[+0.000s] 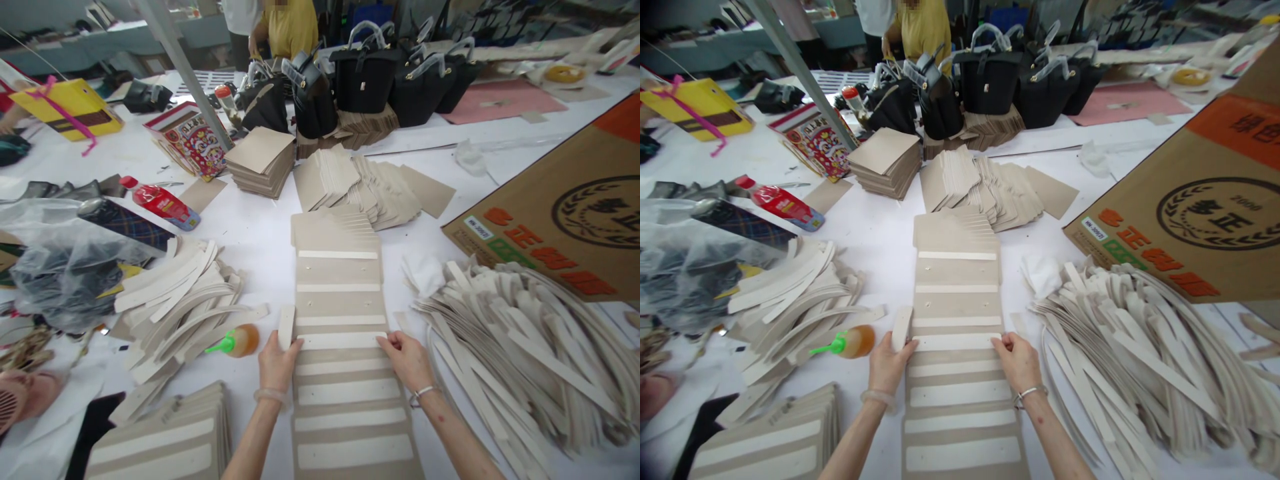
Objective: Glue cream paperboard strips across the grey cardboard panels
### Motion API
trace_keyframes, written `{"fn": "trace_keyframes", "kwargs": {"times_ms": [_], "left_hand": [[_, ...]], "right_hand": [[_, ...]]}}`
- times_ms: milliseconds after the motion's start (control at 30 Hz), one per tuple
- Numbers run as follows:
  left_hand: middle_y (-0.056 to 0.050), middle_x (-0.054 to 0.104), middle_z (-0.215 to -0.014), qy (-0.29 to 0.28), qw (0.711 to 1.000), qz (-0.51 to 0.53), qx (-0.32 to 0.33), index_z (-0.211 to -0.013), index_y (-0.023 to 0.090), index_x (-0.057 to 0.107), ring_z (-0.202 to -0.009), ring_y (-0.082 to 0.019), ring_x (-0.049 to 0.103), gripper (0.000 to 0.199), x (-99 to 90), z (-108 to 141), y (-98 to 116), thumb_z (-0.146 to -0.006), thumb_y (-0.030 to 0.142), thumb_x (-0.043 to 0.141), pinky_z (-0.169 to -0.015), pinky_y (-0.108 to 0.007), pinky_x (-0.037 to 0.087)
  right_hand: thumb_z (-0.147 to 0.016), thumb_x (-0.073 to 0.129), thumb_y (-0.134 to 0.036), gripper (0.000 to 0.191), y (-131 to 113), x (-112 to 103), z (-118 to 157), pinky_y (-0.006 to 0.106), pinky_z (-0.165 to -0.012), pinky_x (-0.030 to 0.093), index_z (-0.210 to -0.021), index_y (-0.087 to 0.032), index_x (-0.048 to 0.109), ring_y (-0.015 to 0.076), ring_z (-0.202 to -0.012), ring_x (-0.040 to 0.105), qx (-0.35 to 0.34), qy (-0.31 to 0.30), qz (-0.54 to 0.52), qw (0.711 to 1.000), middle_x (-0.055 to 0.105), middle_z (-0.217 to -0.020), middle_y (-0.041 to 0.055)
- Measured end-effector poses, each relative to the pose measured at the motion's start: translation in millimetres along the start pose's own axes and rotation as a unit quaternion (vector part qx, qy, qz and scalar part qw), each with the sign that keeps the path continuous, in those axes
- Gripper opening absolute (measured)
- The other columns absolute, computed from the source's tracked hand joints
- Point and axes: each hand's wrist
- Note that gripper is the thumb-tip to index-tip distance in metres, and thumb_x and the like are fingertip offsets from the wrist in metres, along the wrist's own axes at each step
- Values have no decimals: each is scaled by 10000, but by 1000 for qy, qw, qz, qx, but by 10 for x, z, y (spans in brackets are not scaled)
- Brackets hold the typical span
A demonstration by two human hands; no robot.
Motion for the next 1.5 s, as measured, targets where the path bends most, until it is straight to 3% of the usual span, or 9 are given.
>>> {"fn": "trace_keyframes", "kwargs": {"times_ms": [1500], "left_hand": [[-10, 600, -618, 24, 999, -38, -5, -755, 208, 524, -608, -172, 565, 258, 89, -3, -69, -726, 464, 512, -570, -249, 380]], "right_hand": [[-744, 442, -495, 343, 28, 18, -6, 241, -516, 354, -587, -200, 517, 150, -487, 529, -4, -14, 19, 1000, 585, -501, -11]]}}
Point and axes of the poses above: each hand's wrist, its own z-axis away from the middle knuckle, its own x-axis out of the palm, y = z × x
